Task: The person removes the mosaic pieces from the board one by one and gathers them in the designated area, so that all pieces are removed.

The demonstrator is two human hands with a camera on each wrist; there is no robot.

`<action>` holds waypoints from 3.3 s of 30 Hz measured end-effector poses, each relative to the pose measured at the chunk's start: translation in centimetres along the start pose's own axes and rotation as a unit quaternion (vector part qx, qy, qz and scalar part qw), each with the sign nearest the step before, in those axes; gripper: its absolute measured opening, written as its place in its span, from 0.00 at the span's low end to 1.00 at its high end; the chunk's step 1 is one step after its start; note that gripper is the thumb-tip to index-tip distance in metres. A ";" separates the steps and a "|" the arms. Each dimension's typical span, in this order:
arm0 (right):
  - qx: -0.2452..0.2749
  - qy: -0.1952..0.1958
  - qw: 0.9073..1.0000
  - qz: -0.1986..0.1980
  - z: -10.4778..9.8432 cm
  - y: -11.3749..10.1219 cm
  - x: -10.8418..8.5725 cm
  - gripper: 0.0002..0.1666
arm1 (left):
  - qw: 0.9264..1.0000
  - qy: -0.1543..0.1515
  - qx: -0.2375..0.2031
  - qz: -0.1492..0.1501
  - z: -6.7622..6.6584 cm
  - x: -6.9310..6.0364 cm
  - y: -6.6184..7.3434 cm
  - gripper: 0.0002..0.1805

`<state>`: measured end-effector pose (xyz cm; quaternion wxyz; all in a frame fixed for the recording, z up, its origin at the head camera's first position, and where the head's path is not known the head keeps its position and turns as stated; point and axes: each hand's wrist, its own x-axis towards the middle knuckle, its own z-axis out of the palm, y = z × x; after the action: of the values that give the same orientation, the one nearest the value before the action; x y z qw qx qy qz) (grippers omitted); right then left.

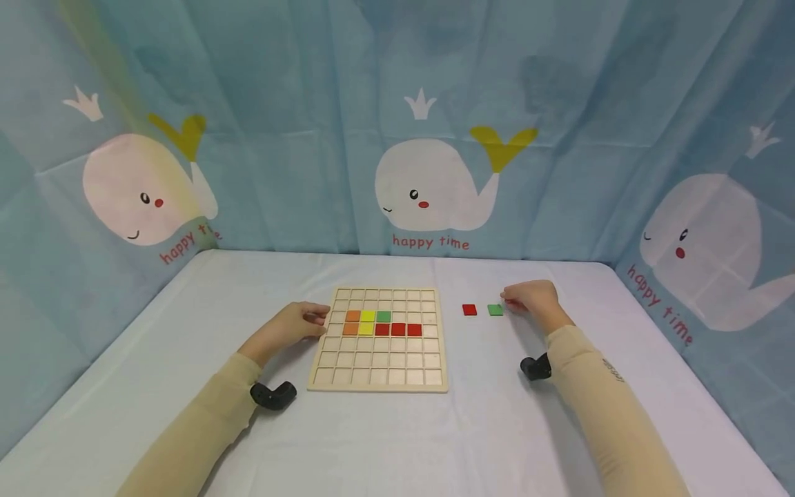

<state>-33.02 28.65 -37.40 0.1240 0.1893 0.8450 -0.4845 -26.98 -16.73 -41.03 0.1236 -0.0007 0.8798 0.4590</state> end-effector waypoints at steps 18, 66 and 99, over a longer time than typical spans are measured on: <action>0.048 -0.039 0.996 -0.067 5.6 -4.1 -2.6 0.28 | 1.000 -0.002 0.003 -0.004 0.0 0.3 -0.1 0.28; 0.075 -0.142 0.982 -0.102 14.2 -6.5 -4.6 0.18 | 1.000 0.011 0.005 0.000 0.1 0.0 -0.2 0.27; 0.036 -0.156 0.986 -0.054 17.4 -6.9 -4.5 0.15 | 1.000 0.010 -0.003 -0.003 0.2 -0.1 -0.1 0.27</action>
<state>-31.57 9.54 -38.96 0.2204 0.0697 0.8063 -0.5444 -26.83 -16.62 -41.18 0.1165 -0.0082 0.8796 0.4612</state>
